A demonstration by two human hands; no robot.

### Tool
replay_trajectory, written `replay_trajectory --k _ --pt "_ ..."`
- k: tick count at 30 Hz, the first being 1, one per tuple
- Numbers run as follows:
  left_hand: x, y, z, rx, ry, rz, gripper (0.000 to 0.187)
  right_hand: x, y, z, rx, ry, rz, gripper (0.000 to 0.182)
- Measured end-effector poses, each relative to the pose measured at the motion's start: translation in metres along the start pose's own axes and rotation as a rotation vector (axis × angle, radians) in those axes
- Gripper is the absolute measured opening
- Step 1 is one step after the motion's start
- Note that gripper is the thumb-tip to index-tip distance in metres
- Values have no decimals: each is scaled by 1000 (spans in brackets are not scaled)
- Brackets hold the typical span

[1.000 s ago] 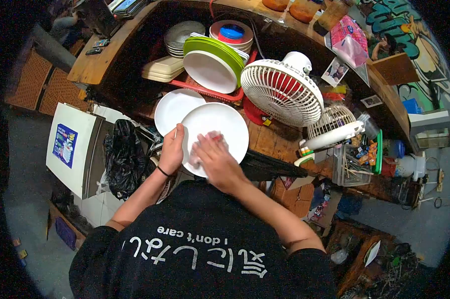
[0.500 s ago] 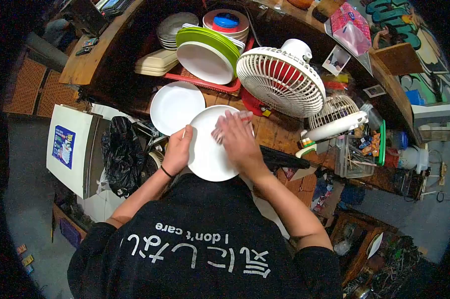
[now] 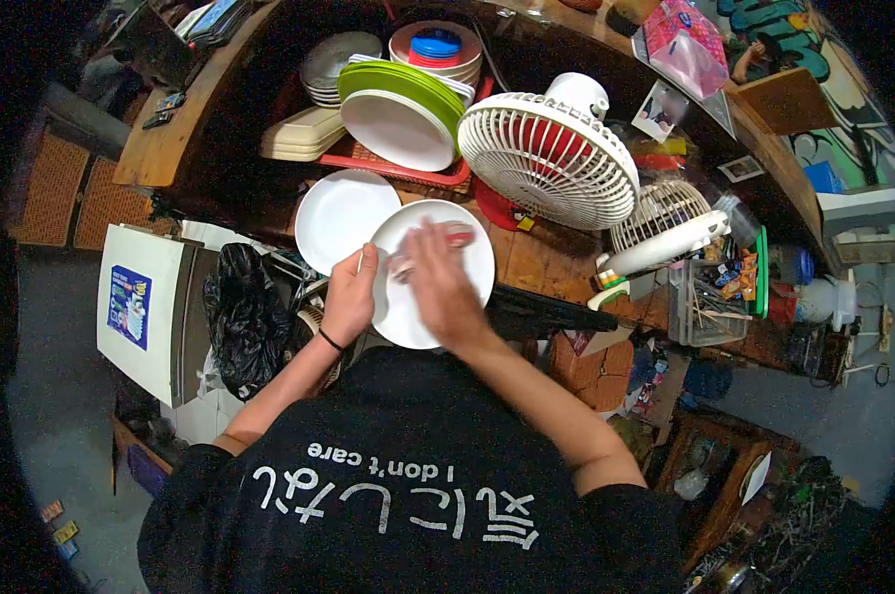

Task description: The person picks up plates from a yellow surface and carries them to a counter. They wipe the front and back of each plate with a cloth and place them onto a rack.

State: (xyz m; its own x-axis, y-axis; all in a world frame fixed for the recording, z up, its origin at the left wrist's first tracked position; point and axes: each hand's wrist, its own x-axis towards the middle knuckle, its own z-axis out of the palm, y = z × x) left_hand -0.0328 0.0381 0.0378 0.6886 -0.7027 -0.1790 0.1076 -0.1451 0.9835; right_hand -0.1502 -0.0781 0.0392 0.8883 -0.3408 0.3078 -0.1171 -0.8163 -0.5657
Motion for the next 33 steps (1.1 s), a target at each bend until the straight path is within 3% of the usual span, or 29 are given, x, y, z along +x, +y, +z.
replay_trajectory --k 3,6,8,11,12,14,15,18,19,20,22,26,28,30,31,33 --pt "3 6 -18 8 -82 -197 50 -8 -13 -4 99 -169 -198 43" --pt "-2 13 -7 -75 8 -56 52 -11 24 -29 123 -126 -361 39" --pt "-3 12 -3 -62 -43 -45 53 -6 32 -37 2 16 -38 45" --pt "2 6 5 -7 -73 -32 53 9 10 -11 -27 124 -90 44" --pt "5 5 0 -5 -75 -28 53 12 -2 -12 147 110 -151 41" --pt "9 6 -11 -127 -191 -214 53 1 -14 -21 233 -18 -240 37" --pt "4 20 4 -88 -55 -25 52 -7 -12 -24 235 -14 -238 37" --pt "3 11 5 -118 -21 -59 51 -19 18 -42 519 148 118 23" --pt "2 6 6 -117 -27 -63 51 -14 13 -53 74 321 172 19" --pt "2 0 7 -85 -64 -42 51 -10 26 -50 -9 421 131 19" --pt "2 -1 11 -50 -105 -20 52 5 15 -44 183 486 275 23" --pt "4 12 15 -140 -111 -65 50 9 -3 -25 128 221 -65 23" --pt "3 18 13 -221 -101 -95 49 -6 1 -37 71 169 -121 18" --pt "-4 19 12 -77 -92 -77 48 -11 28 -49 -69 217 -45 19" --pt "-4 7 10 50 -130 -22 47 -16 33 -57 -104 259 152 19" --pt "-5 0 18 66 -117 -12 47 -5 34 -44 -103 315 142 19"
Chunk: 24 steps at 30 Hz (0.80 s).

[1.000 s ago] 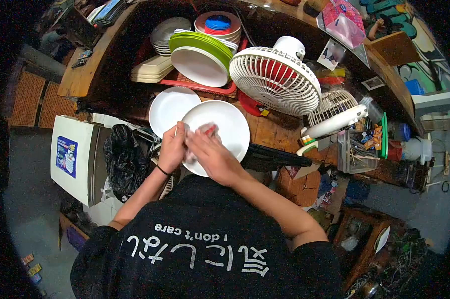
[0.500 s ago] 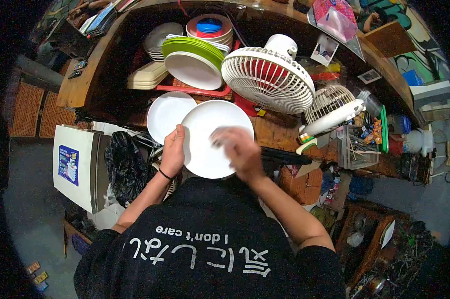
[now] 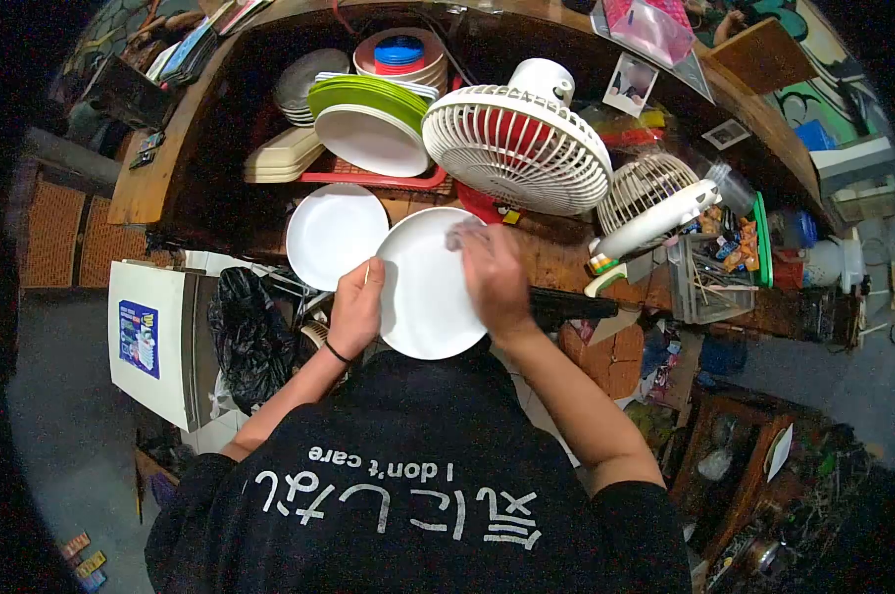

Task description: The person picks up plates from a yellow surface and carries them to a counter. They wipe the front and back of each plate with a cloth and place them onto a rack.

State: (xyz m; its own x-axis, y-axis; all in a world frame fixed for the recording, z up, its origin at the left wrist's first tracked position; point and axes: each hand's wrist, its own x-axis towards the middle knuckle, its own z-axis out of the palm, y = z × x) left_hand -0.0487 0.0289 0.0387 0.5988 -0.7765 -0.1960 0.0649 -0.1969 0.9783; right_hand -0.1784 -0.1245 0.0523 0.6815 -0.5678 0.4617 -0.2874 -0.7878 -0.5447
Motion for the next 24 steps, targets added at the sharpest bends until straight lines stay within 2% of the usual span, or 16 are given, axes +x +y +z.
replay_trajectory --k 1,5,7,9,12,14,15,18,19,20,23,24 --pt "4 1 2 -10 -17 -3 48 4 -5 10 6 61 -12 20" --pt "9 10 3 -86 31 55 49 3 -46 16 180 -48 -196 15" --pt "5 6 -1 -136 1 -48 50 1 -22 4 95 -47 -248 13" --pt "2 8 0 -123 13 -34 48 2 5 -16 -25 20 -74 22" --pt "-3 16 6 -22 27 21 44 -2 3 -8 -88 74 -65 22" --pt "2 13 8 6 5 17 45 -1 -16 16 38 72 -18 20" --pt "4 12 8 33 -6 16 45 2 -29 22 201 55 -105 19" --pt "6 10 3 -129 15 2 47 -4 -56 17 183 41 -169 11" --pt "5 12 2 -236 -3 -29 48 -5 -47 9 236 -53 -226 12" --pt "2 14 7 -200 39 -5 48 -5 -36 0 289 -151 -288 14" --pt "-5 16 8 -145 44 -8 48 -5 2 -20 44 -140 -51 24" --pt "-5 18 8 -144 44 -9 48 -5 -2 -16 45 -140 -50 24"
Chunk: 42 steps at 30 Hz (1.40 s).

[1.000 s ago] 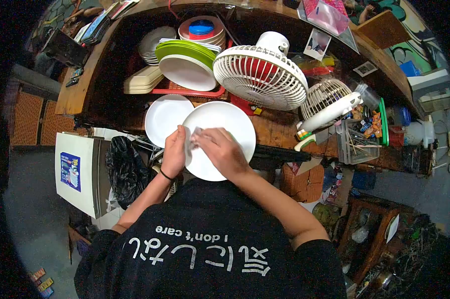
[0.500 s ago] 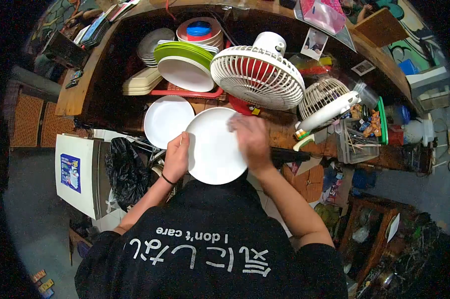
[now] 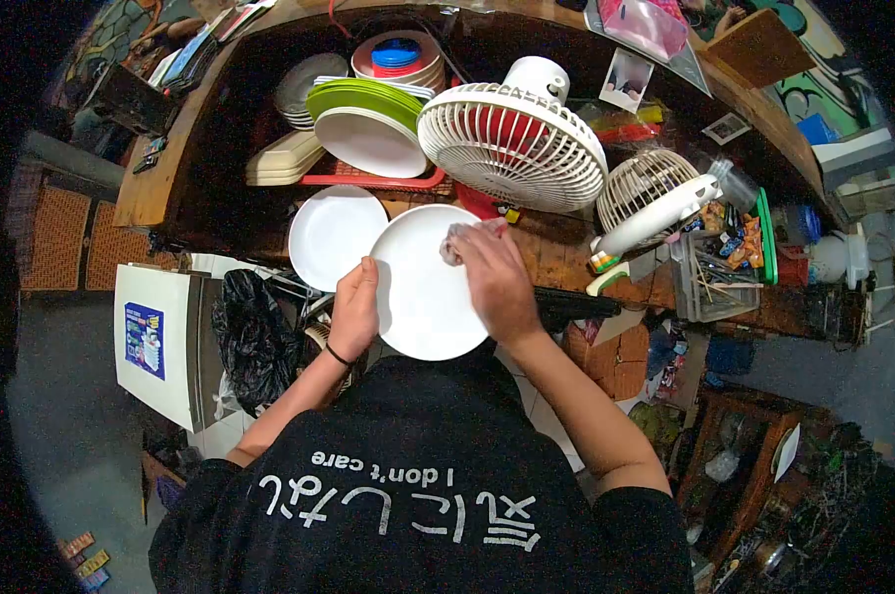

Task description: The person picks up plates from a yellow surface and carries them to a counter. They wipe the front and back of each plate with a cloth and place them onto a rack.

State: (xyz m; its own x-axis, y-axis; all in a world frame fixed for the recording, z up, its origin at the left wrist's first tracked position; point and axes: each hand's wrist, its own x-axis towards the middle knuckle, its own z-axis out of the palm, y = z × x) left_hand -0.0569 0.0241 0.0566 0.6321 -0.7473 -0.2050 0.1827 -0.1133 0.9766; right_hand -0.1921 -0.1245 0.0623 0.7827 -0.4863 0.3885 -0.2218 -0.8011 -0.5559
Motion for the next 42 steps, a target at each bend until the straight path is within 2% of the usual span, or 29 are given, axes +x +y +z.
replay_trajectory --k 2,3,5,6,8,9,11,12,15,16,17,19,21,22,23,25,27,29,31,34,35,38,41,42 --pt "3 3 3 62 -30 34 51 3 -17 16 -76 56 -99 31" --pt "8 -1 3 61 -34 39 51 -2 -28 30 43 -15 -57 38" --pt "17 -13 -6 -12 -8 -33 54 0 -63 19 27 -157 -147 38" --pt "18 -12 -10 -50 6 -14 56 -1 -58 18 31 -154 -144 38" --pt "13 1 -8 -27 25 -13 57 -10 -32 12 97 -324 -284 42" --pt "11 6 -6 -9 48 -9 58 -14 -14 9 161 -289 -252 43" --pt "8 6 1 1 47 -3 58 -5 -11 -11 -132 -267 -53 46" --pt "7 2 5 55 22 19 59 -4 -10 -8 -159 -238 -23 47" --pt "12 -1 5 195 -14 92 60 7 -28 19 -215 -244 -72 52" --pt "14 4 4 94 0 27 61 4 -34 20 -265 -347 -209 57" --pt "14 8 2 -4 14 -41 61 -2 -45 20 -65 -346 -174 54" --pt "10 8 -2 23 16 -20 62 -12 -40 8 45 -430 -216 54" --pt "5 3 -4 117 -29 -123 61 -14 -24 -6 0 -475 -216 54" --pt "1 2 5 102 20 -31 60 -12 -14 -12 -48 -519 -215 54" --pt "1 2 9 99 22 -33 60 -6 -1 -14 -62 -486 -183 58" --pt "-2 1 13 135 -21 7 59 -4 -3 5 -93 -253 -46 61" --pt "9 -2 2 214 -25 25 62 1 -21 23 -171 -380 -64 66" --pt "12 12 -6 116 28 -88 67 -7 -50 19 -13 -431 -183 65" --pt "15 15 -14 25 42 -61 71 -22 -48 7 37 -564 -265 58" --pt "19 11 -17 45 61 -43 70 -22 -26 -14 -29 -538 -287 51" --pt "19 13 -16 26 62 -57 68 -13 -22 -21 -1 -606 -204 47" --pt "16 12 -10 50 39 -79 65 -14 -8 -4 -151 -284 11 53" --pt "16 15 -2 99 24 -68 64 12 -38 12 -143 -323 -56 58" --pt "16 17 0 102 41 -57 66 11 -43 19 -101 -388 -148 63"
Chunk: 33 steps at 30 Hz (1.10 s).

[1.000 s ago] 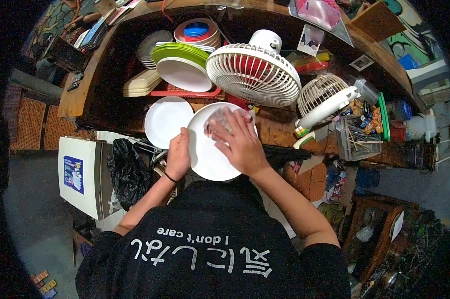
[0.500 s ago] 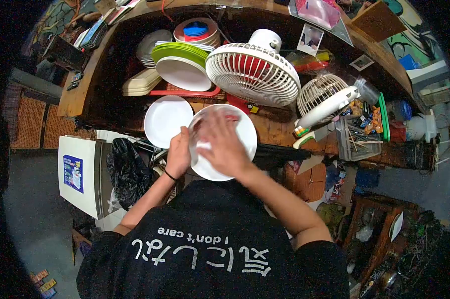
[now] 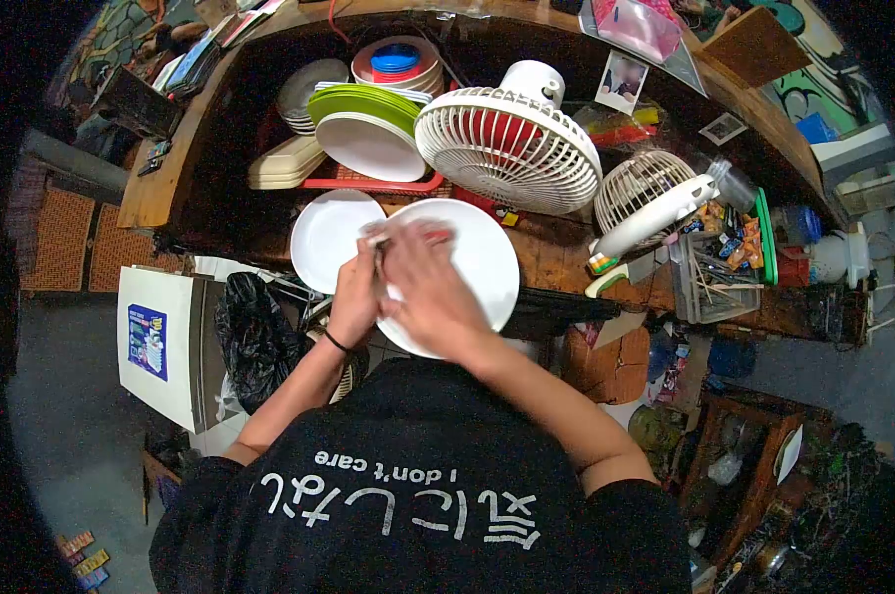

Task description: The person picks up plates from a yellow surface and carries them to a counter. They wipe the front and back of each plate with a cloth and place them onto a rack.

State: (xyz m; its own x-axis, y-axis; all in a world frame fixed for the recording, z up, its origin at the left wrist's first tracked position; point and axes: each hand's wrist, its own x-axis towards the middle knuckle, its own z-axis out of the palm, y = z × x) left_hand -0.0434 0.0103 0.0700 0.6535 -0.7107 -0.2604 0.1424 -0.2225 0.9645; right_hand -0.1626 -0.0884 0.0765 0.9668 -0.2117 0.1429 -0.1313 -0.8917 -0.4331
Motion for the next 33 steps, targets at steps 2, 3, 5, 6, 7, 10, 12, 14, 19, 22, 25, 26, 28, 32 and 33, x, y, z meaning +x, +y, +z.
replay_trajectory --k 2,3,5,6,7,10,12,14,19,22,25,26,28,32,33 --pt "1 0 -1 7 11 15 68 -11 -10 0 102 8 -57 61" --pt "-1 -4 -2 49 16 -6 70 -17 -7 -4 131 -33 -82 58" --pt "-1 -14 -6 86 30 -32 73 -32 9 -6 192 -55 -161 51" --pt "1 -19 -8 104 78 -75 74 -39 19 -5 253 -73 -239 45" --pt "2 -15 -8 121 125 -119 76 -44 29 -5 252 -75 -240 45" --pt "-1 8 2 -58 119 -75 69 -42 46 -4 218 122 -217 36" --pt "1 8 2 -176 77 -62 61 -30 28 -10 216 246 -64 34" --pt "10 -17 -7 -93 29 20 60 -9 0 -12 350 480 106 27" --pt "10 9 -2 -258 136 3 57 -24 -13 -2 422 237 -132 20" --pt "9 0 -9 -198 120 32 55 -40 20 -14 257 232 -74 17" --pt "3 0 -5 -176 72 16 54 -31 36 -15 134 406 122 19" --pt "0 -1 -2 -167 48 10 53 -26 35 -12 131 407 125 19" --pt "-1 -7 -2 -129 -3 30 53 -7 23 -10 -13 537 76 23" --pt "-3 -7 -9 -54 -46 3 55 -21 -6 7 91 82 -166 42" --pt "-2 -9 -13 -80 -51 -48 56 -28 -12 2 121 4 -195 46"
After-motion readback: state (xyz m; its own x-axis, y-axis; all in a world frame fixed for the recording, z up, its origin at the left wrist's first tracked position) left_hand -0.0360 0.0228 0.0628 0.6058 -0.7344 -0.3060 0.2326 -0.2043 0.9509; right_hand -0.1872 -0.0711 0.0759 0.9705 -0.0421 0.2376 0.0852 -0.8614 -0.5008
